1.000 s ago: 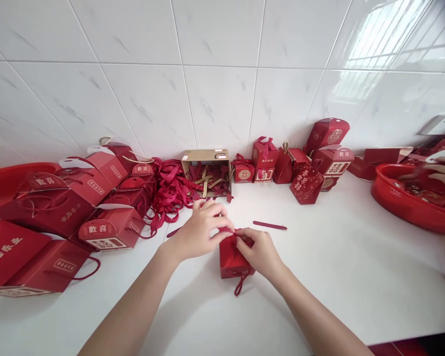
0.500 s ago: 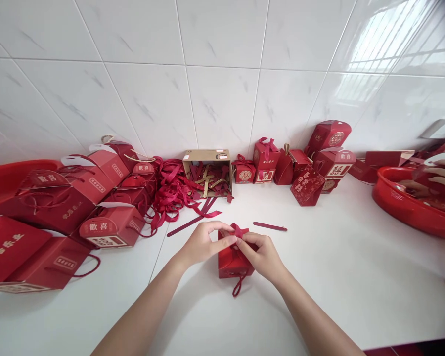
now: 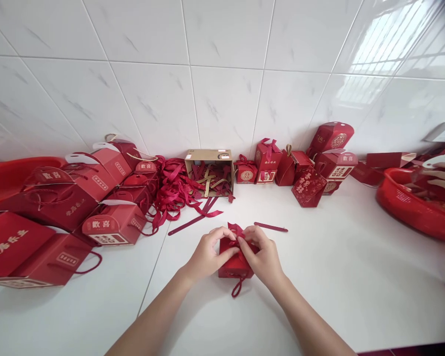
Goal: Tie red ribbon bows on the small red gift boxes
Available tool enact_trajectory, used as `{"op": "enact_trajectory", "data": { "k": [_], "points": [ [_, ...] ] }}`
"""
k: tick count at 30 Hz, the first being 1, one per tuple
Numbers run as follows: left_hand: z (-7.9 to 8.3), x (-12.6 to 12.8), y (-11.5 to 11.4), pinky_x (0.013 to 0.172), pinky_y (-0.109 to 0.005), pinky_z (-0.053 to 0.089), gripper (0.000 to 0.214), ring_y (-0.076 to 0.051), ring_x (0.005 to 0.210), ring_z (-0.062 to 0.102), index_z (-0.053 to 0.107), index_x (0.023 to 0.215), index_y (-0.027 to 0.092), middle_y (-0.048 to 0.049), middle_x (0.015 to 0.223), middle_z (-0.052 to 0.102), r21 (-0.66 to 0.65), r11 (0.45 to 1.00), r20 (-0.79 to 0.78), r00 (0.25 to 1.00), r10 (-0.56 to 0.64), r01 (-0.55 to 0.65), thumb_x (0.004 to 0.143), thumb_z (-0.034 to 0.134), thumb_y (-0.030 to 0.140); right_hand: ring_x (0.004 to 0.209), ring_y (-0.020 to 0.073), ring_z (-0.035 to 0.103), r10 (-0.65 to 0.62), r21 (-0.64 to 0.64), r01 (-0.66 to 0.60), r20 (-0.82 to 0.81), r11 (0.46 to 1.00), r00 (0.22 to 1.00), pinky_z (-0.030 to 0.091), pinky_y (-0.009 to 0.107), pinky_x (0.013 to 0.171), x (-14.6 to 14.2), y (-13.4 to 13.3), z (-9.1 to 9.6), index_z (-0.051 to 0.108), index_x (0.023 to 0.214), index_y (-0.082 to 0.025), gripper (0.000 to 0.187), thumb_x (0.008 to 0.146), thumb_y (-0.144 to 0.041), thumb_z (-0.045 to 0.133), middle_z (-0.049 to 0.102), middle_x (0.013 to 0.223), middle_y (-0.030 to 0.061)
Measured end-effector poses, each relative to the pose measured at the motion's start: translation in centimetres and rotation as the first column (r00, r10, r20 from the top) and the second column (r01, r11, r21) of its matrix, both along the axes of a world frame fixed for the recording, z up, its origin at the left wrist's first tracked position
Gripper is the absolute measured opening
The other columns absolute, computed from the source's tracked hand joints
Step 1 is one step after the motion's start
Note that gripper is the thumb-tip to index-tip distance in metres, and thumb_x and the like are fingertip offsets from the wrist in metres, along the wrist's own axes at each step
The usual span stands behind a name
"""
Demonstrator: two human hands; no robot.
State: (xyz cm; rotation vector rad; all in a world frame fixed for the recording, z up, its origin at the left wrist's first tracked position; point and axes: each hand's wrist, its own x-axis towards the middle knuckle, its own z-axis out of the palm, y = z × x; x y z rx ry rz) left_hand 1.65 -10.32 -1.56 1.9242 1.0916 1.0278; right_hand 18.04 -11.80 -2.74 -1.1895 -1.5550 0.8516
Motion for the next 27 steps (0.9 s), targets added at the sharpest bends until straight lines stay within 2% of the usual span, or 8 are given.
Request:
{"op": "enact_trajectory", "data": {
  "k": [6, 11, 14, 16, 19, 22, 25, 27],
  "points": [
    [-1.4, 0.1, 0.2, 0.074, -0.028, 0.054, 0.008, -0.016, 0.076, 0.065, 0.061, 0.078, 0.021, -0.0009, 0.079, 0.069, 0.052, 0.995, 0.038, 0.995, 0.088, -0.09, 0.083, 0.055, 0.018, 0.073, 0.019, 0.065, 0.007, 0.125, -0.021, 0.117, 0.992, 0.993, 0.053, 0.03, 0.061, 0.5, -0.2, -0.1, 0.068, 0.091, -0.022, 0.017, 0.089, -0.028, 0.052, 0.069, 0.088, 0.0068],
    [-1.7, 0.2, 0.2, 0.074, -0.03, 0.055, 0.008, -0.017, 0.076, 0.067, 0.063, 0.077, 0.021, -0.0018, 0.079, 0.071, 0.072, 0.989, 0.067, 0.99, 0.122, -0.127, 0.083, 0.058, 0.021, 0.065, 0.0181, 0.061, -0.011, 0.156, -0.013, 0.154, 0.988, 0.988, 0.053, 0.032, 0.056, 0.6, -0.5, -0.9, 0.072, 0.096, -0.023, 0.021, 0.087, -0.026, 0.054, 0.066, 0.087, 0.0084],
    [-1.8, 0.3, 0.1, 0.083, -0.034, 0.055, 0.008, -0.018, 0.077, 0.068, 0.064, 0.077, 0.022, -0.0015, 0.081, 0.072, 0.08, 0.988, 0.083, 0.989, 0.124, -0.13, 0.084, 0.058, 0.021, 0.07, 0.0191, 0.061, -0.041, 0.134, 0.024, 0.131, 0.991, 0.99, 0.053, 0.034, 0.058, 0.4, -0.5, -1.3, 0.073, 0.088, -0.022, 0.02, 0.088, -0.027, 0.053, 0.063, 0.09, 0.0097],
    [-1.8, 0.4, 0.1, 0.093, -0.038, 0.052, 0.009, -0.017, 0.078, 0.069, 0.065, 0.079, 0.022, -0.0008, 0.081, 0.073, 0.086, 0.988, 0.09, 0.989, 0.12, -0.128, 0.084, 0.058, 0.022, 0.088, 0.024, 0.061, -0.066, 0.102, 0.054, 0.116, 0.993, 0.991, 0.055, 0.039, 0.072, 0.4, -0.5, -1.5, 0.072, 0.083, -0.022, 0.018, 0.086, -0.03, 0.056, 0.061, 0.101, 0.0116],
    [-1.9, 0.5, 0.1, 0.103, -0.042, 0.047, 0.01, -0.017, 0.077, 0.069, 0.066, 0.081, 0.022, -0.0001, 0.082, 0.074, 0.09, 0.988, 0.099, 0.989, 0.114, -0.123, 0.085, 0.057, 0.022, 0.123, 0.0322, 0.044, -0.06, 0.013, 0.059, 0.122, 0.998, 0.991, 0.042, 0.053, 0.097, 0.4, -0.5, -1.7, 0.071, 0.079, -0.023, 0.018, 0.086, -0.033, 0.057, 0.054, 0.127, 0.0118],
    [-2.2, 0.8, 0.3, 0.105, -0.042, 0.044, 0.01, -0.016, 0.076, 0.069, 0.066, 0.081, 0.022, 0.0003, 0.081, 0.074, 0.086, 0.989, 0.107, 0.988, 0.114, -0.124, 0.085, 0.057, 0.021, 0.138, 0.0329, 0.025, -0.028, -0.051, 0.034, 0.118, 0.998, 0.993, 0.028, 0.06, 0.107, 0.2, -0.4, -2.0, 0.07, 0.08, -0.024, 0.023, 0.089, -0.035, 0.052, 0.045, 0.142, 0.0084],
    [-2.5, 1.0, 0.9, 0.1, -0.039, 0.049, 0.006, -0.016, 0.078, 0.069, 0.066, 0.082, 0.021, -0.0007, 0.082, 0.073, 0.077, 0.985, 0.108, 0.984, 0.145, -0.153, 0.083, 0.06, 0.022, 0.141, 0.0303, 0.023, 0.012, -0.096, -0.008, 0.042, 0.995, 0.999, 0.024, 0.056, 0.111, 0.0, -0.4, -2.2, 0.069, 0.078, -0.023, 0.029, 0.091, -0.038, 0.048, 0.041, 0.146, 0.0077],
    [-2.5, 1.1, 1.2, 0.096, -0.04, 0.05, 0.007, -0.019, 0.091, 0.066, 0.064, 0.088, 0.021, -0.0039, 0.092, 0.07, 0.083, 0.97, 0.111, 0.969, 0.22, -0.23, 0.084, 0.06, 0.024, 0.14, 0.0301, 0.025, 0.002, -0.12, -0.005, -0.024, 0.993, 1.0, 0.023, 0.054, 0.112, -0.2, -0.5, -2.3, 0.069, 0.079, -0.022, 0.031, 0.091, -0.04, 0.047, 0.038, 0.148, 0.0087]
  ]
}}
